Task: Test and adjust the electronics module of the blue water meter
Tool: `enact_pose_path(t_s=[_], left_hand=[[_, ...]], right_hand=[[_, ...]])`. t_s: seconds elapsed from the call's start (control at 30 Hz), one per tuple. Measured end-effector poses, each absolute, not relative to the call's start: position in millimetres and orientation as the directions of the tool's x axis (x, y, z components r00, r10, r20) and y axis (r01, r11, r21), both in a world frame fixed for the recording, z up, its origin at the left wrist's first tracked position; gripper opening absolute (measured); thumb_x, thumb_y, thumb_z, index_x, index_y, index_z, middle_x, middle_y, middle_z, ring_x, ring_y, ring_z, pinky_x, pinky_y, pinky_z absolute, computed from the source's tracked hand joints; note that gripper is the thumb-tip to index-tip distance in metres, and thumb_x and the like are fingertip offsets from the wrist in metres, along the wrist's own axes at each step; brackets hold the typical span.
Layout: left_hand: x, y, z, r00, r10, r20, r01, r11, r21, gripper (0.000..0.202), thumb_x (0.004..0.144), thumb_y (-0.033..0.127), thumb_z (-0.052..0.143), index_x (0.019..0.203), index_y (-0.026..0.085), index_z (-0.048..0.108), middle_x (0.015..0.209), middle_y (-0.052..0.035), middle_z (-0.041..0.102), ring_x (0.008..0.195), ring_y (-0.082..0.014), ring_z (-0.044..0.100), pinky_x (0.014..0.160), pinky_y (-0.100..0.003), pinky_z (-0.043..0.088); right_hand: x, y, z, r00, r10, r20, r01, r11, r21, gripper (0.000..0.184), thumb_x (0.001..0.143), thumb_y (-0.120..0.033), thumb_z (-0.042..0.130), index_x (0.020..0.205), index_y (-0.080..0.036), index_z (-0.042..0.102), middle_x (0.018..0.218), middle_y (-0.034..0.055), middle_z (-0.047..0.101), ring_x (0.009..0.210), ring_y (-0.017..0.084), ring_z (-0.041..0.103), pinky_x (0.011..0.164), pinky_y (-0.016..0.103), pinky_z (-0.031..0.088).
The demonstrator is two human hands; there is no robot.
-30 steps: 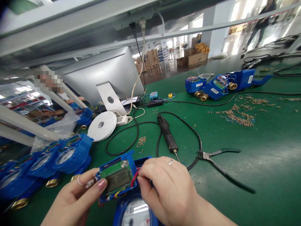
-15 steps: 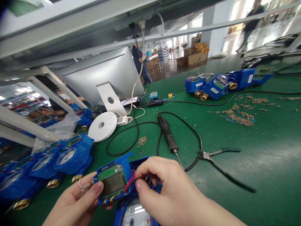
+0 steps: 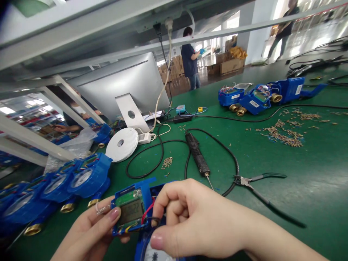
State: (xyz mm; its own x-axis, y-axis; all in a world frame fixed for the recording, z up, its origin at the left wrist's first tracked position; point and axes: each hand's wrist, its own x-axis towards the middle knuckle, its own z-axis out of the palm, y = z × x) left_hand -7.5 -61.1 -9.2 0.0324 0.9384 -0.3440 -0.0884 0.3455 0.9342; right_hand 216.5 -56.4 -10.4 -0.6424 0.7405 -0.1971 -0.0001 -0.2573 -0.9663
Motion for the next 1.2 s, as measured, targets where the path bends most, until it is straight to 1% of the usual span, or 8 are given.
enact_pose_path(t_s=[0.13,0.27,0.37,0.43,0.5,0.57,0.63,1.2], left_hand=[[-7.9,-59.8,-10.4,0.098,0.923,-0.371,-0.114,0.381,0.918,0.029,0.065,0.034,0.080,0.082,0.013,0.070,0.071,-0.0069,0.069,0.056,-0.0153,0.059,0.045,-0.021,0.049],[-8.4,-59.0,-10.5,0.150,0.915,-0.375,-0.124,0.393,0.911,0.027,0.069,0.033,0.077,0.084,0.012,0.070,0.068,-0.0063,0.067,0.049,-0.0108,0.053,0.044,-0.019,0.046],[-9.6,-59.1,-10.9,0.145,0.903,-0.405,-0.114,0.421,0.900,0.027,0.068,0.034,0.078,0.081,0.013,0.069,0.067,-0.0056,0.066,0.049,-0.0103,0.053,0.042,-0.018,0.046],[-10.5,-59.3,-12.3,0.140,0.896,-0.422,-0.104,0.437,0.893,0.028,0.068,0.035,0.078,0.081,0.013,0.069,0.066,-0.0049,0.066,0.047,-0.0100,0.053,0.042,-0.018,0.045],[-10.9,-59.4,-13.6,0.137,0.899,-0.416,-0.102,0.431,0.897,0.029,0.067,0.036,0.078,0.083,0.013,0.068,0.063,-0.0038,0.065,0.045,-0.0099,0.053,0.041,-0.019,0.045],[-10.8,-59.1,-13.4,0.120,0.909,-0.399,-0.100,0.411,0.906,0.032,0.064,0.037,0.081,0.082,0.013,0.069,0.063,-0.0038,0.065,0.046,-0.0104,0.053,0.041,-0.020,0.045],[-10.4,-58.4,-10.9,0.091,0.919,-0.383,-0.083,0.390,0.917,0.035,0.062,0.038,0.083,0.082,0.013,0.069,0.067,-0.0054,0.067,0.050,-0.0120,0.055,0.041,-0.020,0.045],[-6.5,-58.2,-7.1,0.017,0.939,-0.343,-0.073,0.343,0.936,0.035,0.054,0.038,0.087,0.078,0.016,0.073,0.063,-0.0026,0.067,0.051,-0.0128,0.056,0.040,-0.019,0.045]], right_hand=[[215.7,-53.6,-6.3,-0.566,0.811,-0.147,0.252,0.001,-0.968,0.005,0.081,-0.018,0.054,0.079,-0.015,0.056,0.057,-0.0059,0.046,0.049,0.005,0.037,0.045,0.016,0.027],[210.7,-51.6,-13.9,-0.514,0.818,0.257,0.426,0.504,-0.752,0.016,0.079,-0.009,0.048,0.076,-0.016,0.062,0.063,-0.0030,0.055,0.054,0.008,0.046,0.052,0.021,0.030],[207.8,-51.8,-20.9,-0.443,0.780,0.442,0.398,0.613,-0.682,0.015,0.079,-0.010,0.048,0.077,-0.016,0.062,0.065,-0.0010,0.058,0.057,0.009,0.050,0.055,0.023,0.032],[208.2,-52.1,-22.1,-0.424,0.857,0.293,0.253,0.423,-0.870,0.009,0.078,-0.013,0.051,0.073,-0.015,0.058,0.059,-0.0025,0.054,0.051,0.008,0.047,0.049,0.019,0.031],[210.8,-50.6,-20.8,-0.566,0.824,-0.024,0.033,-0.007,-0.999,0.004,0.076,-0.017,0.056,0.074,-0.015,0.054,0.053,-0.0049,0.050,0.043,0.005,0.042,0.042,0.014,0.029],[214.8,-46.5,-18.6,-0.750,0.634,-0.191,-0.083,-0.376,-0.923,0.010,0.080,-0.024,0.056,0.077,-0.014,0.054,0.047,-0.0057,0.051,0.033,0.003,0.037,0.033,0.011,0.026],[218.3,-41.0,-17.1,-0.837,0.505,-0.212,-0.101,-0.523,-0.846,0.021,0.088,-0.031,0.051,0.080,-0.013,0.055,0.044,-0.0033,0.054,0.027,0.003,0.034,0.028,0.010,0.024],[219.9,-36.3,-9.7,-0.914,0.303,-0.271,0.028,-0.619,-0.785,0.039,0.085,-0.047,0.059,0.074,-0.009,0.062,0.057,0.0046,0.066,0.035,0.007,0.055,0.035,0.011,0.041]])
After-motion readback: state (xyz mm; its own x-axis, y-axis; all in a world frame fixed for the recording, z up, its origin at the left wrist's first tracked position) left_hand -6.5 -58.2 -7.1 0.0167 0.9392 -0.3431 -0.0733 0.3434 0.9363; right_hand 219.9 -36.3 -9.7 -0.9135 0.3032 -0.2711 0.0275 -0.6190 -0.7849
